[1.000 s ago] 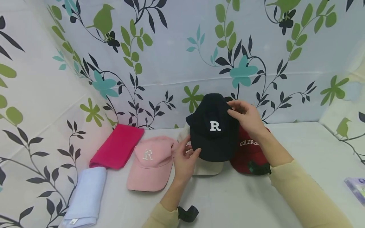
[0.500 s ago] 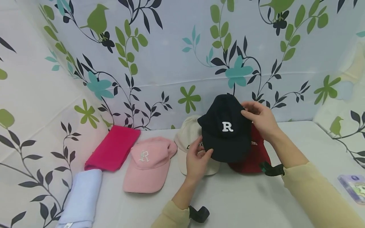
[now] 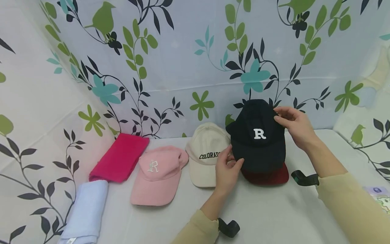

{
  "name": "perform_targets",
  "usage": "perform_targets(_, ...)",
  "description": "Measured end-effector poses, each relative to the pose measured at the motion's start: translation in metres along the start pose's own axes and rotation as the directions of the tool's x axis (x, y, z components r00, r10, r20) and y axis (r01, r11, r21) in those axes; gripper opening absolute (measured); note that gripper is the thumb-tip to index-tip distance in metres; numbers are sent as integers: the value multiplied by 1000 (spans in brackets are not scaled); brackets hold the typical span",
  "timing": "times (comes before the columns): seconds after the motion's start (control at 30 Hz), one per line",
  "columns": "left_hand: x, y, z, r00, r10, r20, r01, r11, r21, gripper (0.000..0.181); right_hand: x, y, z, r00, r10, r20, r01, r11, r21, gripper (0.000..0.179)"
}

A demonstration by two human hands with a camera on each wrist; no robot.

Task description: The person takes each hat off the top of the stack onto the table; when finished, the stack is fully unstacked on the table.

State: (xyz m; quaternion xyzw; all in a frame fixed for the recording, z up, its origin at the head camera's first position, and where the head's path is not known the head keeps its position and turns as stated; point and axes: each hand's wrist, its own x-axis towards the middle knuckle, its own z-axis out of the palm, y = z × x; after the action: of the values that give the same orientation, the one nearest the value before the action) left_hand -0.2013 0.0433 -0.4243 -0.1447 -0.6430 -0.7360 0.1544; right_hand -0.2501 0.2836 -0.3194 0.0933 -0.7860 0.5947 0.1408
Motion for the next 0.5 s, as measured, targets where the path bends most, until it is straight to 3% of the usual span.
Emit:
perform_targets(0.2,-3,-4,24,999,-47,6,47,999,4,57,1,11,-22,1000,10,-3,-10,995,95,22)
perform_targets(0.33,-6,-4,41,996,-89,9,89,996,16,57,1,21,-38,1000,28,-1,-27,975,222,21)
perform_targets(0.5,-12,-8,63,996,-93,4,93,996,1,56,-2,30,-56,999,51,-11,-45,943,330,20)
